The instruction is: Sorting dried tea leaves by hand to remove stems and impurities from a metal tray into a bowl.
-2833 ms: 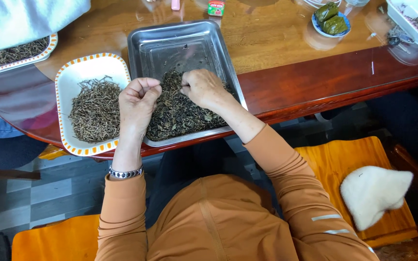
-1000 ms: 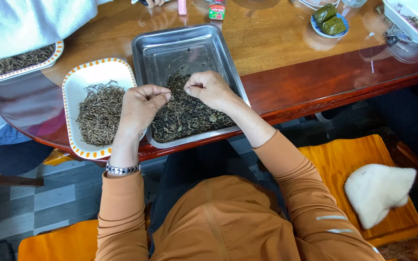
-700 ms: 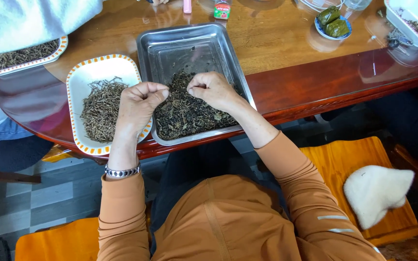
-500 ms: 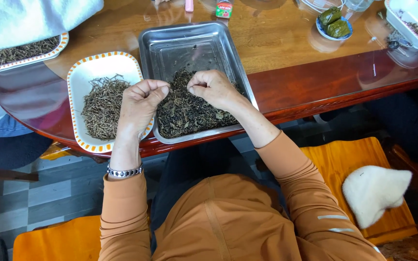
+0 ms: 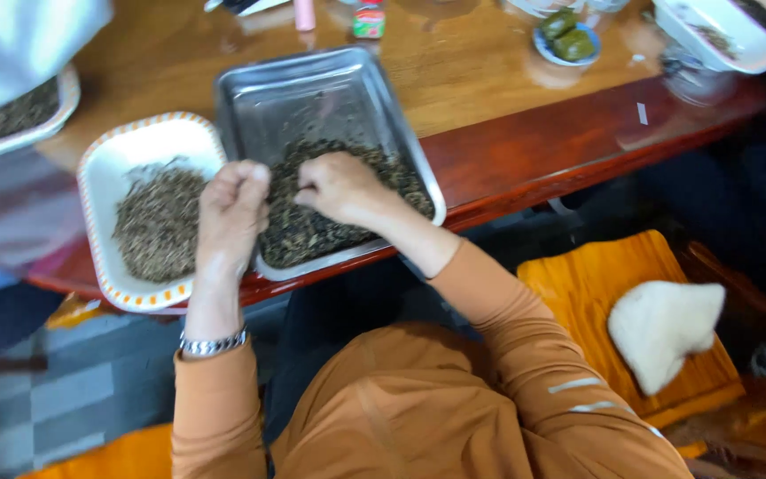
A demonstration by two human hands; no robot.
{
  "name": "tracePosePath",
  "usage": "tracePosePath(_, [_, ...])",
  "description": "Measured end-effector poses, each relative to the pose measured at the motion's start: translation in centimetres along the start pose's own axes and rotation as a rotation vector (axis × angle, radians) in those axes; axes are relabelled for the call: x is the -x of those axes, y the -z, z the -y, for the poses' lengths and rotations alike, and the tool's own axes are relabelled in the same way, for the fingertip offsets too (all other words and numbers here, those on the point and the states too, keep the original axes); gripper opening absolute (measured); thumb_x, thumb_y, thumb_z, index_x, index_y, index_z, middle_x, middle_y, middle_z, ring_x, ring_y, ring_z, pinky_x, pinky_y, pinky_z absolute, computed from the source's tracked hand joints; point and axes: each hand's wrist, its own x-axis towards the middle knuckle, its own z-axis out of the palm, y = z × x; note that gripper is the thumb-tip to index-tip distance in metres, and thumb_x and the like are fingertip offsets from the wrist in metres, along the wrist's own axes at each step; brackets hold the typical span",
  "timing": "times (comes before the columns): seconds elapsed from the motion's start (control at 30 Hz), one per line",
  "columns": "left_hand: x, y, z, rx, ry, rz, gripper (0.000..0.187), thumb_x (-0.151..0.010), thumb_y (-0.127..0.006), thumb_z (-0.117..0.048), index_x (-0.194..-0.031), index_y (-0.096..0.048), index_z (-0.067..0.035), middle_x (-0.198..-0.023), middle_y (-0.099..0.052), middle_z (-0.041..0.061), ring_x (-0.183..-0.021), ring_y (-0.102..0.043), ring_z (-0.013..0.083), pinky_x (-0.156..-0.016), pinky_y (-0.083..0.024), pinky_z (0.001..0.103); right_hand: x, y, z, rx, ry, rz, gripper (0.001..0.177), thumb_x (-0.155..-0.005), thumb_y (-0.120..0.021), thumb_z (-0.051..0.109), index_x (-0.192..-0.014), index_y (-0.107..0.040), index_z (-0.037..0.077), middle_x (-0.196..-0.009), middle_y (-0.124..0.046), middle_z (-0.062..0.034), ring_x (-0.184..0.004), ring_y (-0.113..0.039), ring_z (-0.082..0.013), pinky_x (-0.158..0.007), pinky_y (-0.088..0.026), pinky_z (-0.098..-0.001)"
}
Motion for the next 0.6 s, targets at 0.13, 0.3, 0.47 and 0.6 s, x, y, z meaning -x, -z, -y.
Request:
tracePosePath(0.13, [0.4, -1.3, -0.9, 0.076, 0.05, -0.009, 0.015, -0.108, -0.053, -0.02, -0.095, -0.055, -0.014, -0.073, -0.045, -0.007, -0.055, -0.043, -0.0024, -0.044, -0.03, 0.01, 0.0, -1.0, -0.9, -0.049, -0.094, -0.021, 0.021, -0.086, -0.071, 0.033, -0.094, -0.078, 0.015, -0.093, -0.077, -0.0139, -0.097, -0.074, -0.0383, -0.083, -0.059, -0.05])
tracePosePath(0.3, [-0.5, -1.1, 1.2, 0.198, 0.013, -0.003, 0.005, -0.108, -0.055, -0.014, -0.103, -0.056, -0.013, -0.091, -0.073, 0.007, -0.064, -0.067, 0.0035, -0.045, -0.043, 0.007, 0.6, 0.5, -1.8, -0.393, 0.005, -0.1, 0.022, -0.097, -0.06, 0.026, -0.084, -0.067, 0.01, -0.074, -0.067, -0.0081, -0.071, -0.07, -0.0277, -0.06, -0.055, -0.0385])
tracePosePath(0.47, [-0.8, -1.6, 1.1, 0.334, 0.018, 0.054, 0.012, -0.103, -0.059, -0.001, -0.112, -0.06, -0.009, -0.09, -0.072, 0.011, -0.066, -0.067, 0.004, -0.047, -0.046, 0.007, 2.0, 1.3, -3.5, -0.948, -0.055, -0.15, 0.021, -0.098, -0.061, 0.029, -0.097, -0.064, 0.008, -0.079, -0.067, -0.0132, -0.072, -0.064, -0.0261, -0.056, -0.048, -0.0344])
tracePosePath(0.6, [-1.2, -1.3, 1.4, 0.441, 0.039, 0.124, 0.022, -0.098, -0.055, 0.004, -0.114, -0.063, -0.008, -0.092, -0.073, 0.009, -0.069, -0.07, 0.0067, -0.05, -0.042, 0.007, 1.2, 0.2, -8.2, -1.867, -0.053, 0.076, 0.008, -0.1, -0.064, 0.011, -0.094, -0.069, 0.014, -0.097, -0.079, -0.0157, -0.08, -0.079, -0.0203, -0.043, -0.044, -0.017])
